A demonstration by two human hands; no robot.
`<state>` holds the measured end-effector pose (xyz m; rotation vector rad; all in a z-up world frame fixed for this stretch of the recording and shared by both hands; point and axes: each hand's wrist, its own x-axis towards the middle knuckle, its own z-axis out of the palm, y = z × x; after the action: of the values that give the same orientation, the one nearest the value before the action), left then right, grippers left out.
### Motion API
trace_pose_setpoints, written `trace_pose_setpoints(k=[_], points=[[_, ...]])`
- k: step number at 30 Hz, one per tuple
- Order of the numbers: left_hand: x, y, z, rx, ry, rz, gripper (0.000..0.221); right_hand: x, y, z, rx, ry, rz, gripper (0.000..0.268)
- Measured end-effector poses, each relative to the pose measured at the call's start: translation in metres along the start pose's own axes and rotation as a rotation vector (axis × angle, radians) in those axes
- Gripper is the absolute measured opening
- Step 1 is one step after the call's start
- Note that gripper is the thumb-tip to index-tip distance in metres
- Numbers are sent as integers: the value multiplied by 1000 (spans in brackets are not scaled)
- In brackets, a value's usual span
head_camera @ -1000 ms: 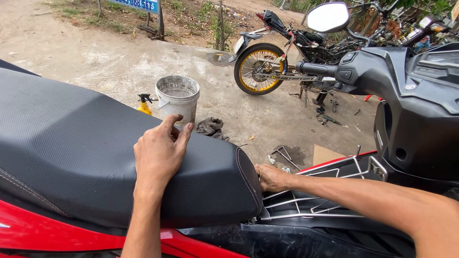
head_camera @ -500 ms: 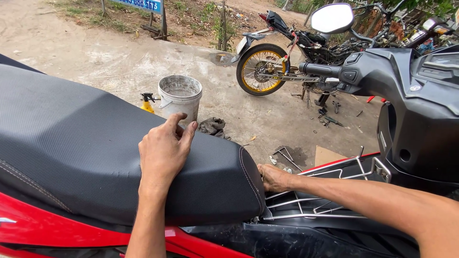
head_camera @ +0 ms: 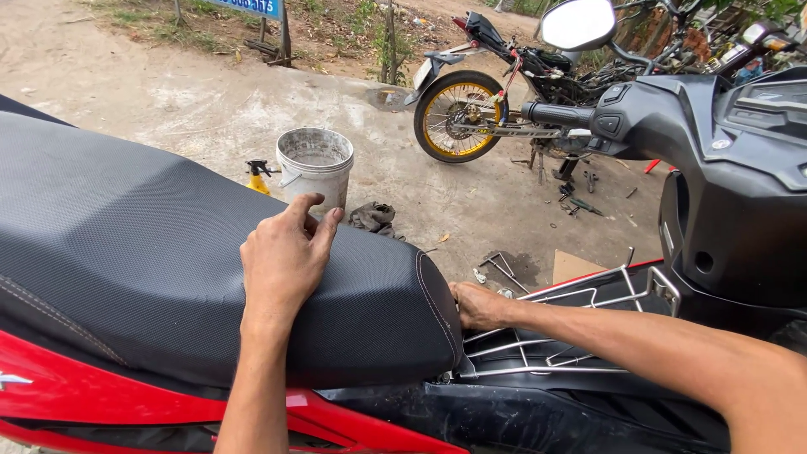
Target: Installing a front luggage rack onto a motorcycle by aligning the frame and tightening bolts.
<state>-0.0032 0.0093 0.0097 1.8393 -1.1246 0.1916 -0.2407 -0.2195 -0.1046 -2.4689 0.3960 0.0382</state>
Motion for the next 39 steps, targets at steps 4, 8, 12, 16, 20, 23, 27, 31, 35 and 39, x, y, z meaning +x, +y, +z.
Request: trace_pose_setpoints(k=[4, 8, 12, 16, 20, 23, 27, 31, 35, 39], points=[[0, 3, -2, -9, -9, -6, 38, -3, -13, -1, 33, 5, 40, 5], [1, 2, 0, -1, -7, -1, 37, -3, -18, -2, 0, -3, 78, 8], [0, 2, 0, -9, -5, -6, 37, 1, 6, 1, -40, -9, 90, 9], [2, -1, 2, 35, -34, -46, 40, 3, 8, 3, 23, 0, 49, 13], [3, -9, 2, 73, -52, -62, 42, 1, 3, -3, -18, -50, -48, 32], [3, -11, 5, 76, -27, -66, 40, 0, 17, 0, -111, -32, -84, 44], [2, -15, 8, 146, -5, -89, 43, 12, 55, 9, -139, -53, -151, 34], [1, -8, -3, 81, -75, -99, 45, 16, 58, 9, -200, -55, -14, 11], [0, -5, -5, 35, -94, -90, 45, 11, 46, 8, -10, -28, 224, 16], [2, -10, -2, 30, -94, -76, 48, 20, 75, 10, -60, -24, 107, 12]])
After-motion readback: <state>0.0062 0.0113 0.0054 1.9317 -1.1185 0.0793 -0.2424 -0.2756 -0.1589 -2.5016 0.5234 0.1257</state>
